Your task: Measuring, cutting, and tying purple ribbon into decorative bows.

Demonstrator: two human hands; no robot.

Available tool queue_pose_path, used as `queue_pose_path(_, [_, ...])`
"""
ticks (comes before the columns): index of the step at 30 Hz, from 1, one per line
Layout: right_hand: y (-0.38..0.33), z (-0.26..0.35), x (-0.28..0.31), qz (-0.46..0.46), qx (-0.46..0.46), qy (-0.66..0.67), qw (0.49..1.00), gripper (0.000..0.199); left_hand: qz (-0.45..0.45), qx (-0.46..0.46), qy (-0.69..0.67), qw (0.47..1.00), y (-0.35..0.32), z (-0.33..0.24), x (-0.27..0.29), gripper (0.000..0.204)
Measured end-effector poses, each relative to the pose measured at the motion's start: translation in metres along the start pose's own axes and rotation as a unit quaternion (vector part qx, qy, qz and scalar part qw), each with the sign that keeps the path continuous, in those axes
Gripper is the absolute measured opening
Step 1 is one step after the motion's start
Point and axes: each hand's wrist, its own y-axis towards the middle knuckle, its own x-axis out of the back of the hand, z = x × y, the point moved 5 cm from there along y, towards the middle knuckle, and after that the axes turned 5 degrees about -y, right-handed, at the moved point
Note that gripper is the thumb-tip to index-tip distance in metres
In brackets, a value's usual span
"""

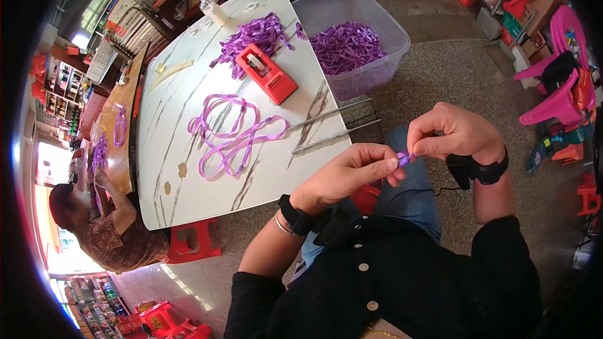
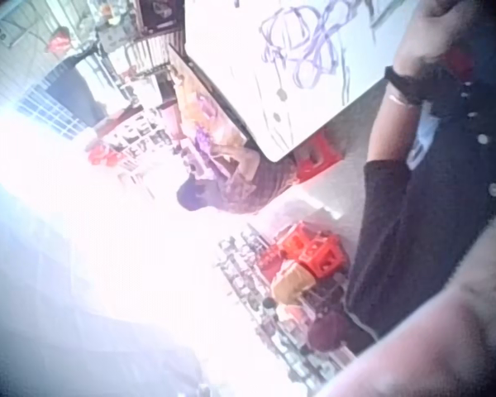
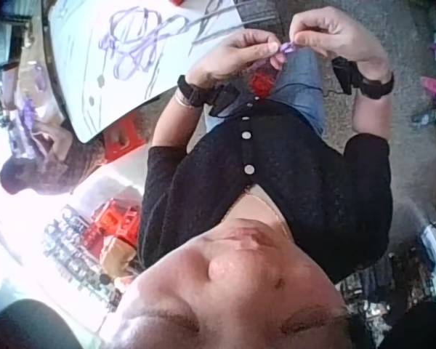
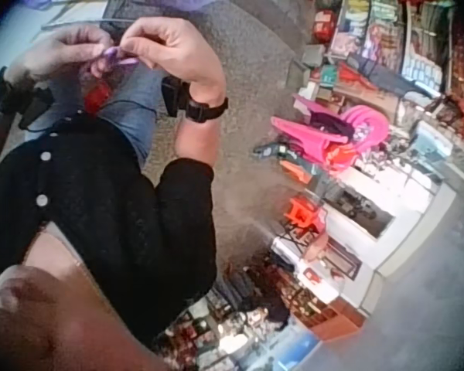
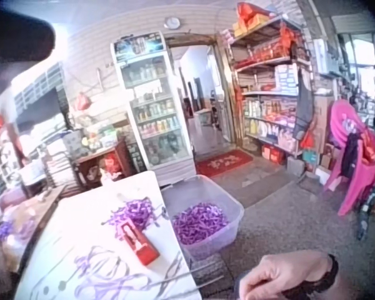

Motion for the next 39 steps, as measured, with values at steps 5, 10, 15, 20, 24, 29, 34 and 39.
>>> queue_pose_path(5, [-0.001, 0.005, -0.002, -0.005, 0.014, 0.010, 1.000, 0.017, -0.008, -0.005, -0.069, 0.998, 0.000, 0.008, 0.003, 0.022])
queue_pose_path(10, [-0.005, 0.000, -0.005, -0.019, -0.008, -0.001, 1.000, 0.014, -0.018, -0.005, -0.083, 0.996, -0.005, 0.005, -0.003, 0.019])
queue_pose_path(15, [-0.008, 0.006, -0.013, -0.067, 0.030, -0.034, 0.997, 0.013, -0.057, -0.010, -0.085, 0.995, -0.008, 0.007, -0.005, 0.017])
queue_pose_path(20, [-0.014, 0.013, -0.018, -0.088, 0.030, -0.117, 0.989, 0.013, -0.083, 0.000, -0.037, 0.996, -0.012, 0.007, -0.009, 0.012])
queue_pose_path(24, [-0.013, 0.010, -0.022, -0.088, -0.039, -0.150, 0.984, 0.018, -0.132, -0.004, 0.076, 0.988, -0.018, 0.003, -0.010, 0.012])
queue_pose_path(29, [-0.008, -0.046, -0.034, -0.057, -0.111, 0.126, 0.984, 0.021, -0.164, -0.218, 0.658, 0.702, -0.021, -0.026, -0.033, 0.012])
queue_pose_path(34, [-0.024, -0.028, -0.022, -0.405, 0.036, -0.089, 0.909, 0.013, -0.224, -0.062, 0.167, 0.958, -0.018, -0.001, 0.006, 0.010])
queue_pose_path(39, [-0.017, -0.028, -0.041, -0.345, -0.025, 0.018, 0.938, 0.021, -0.280, -0.109, 0.133, 0.945, -0.003, -0.006, 0.017, 0.009])
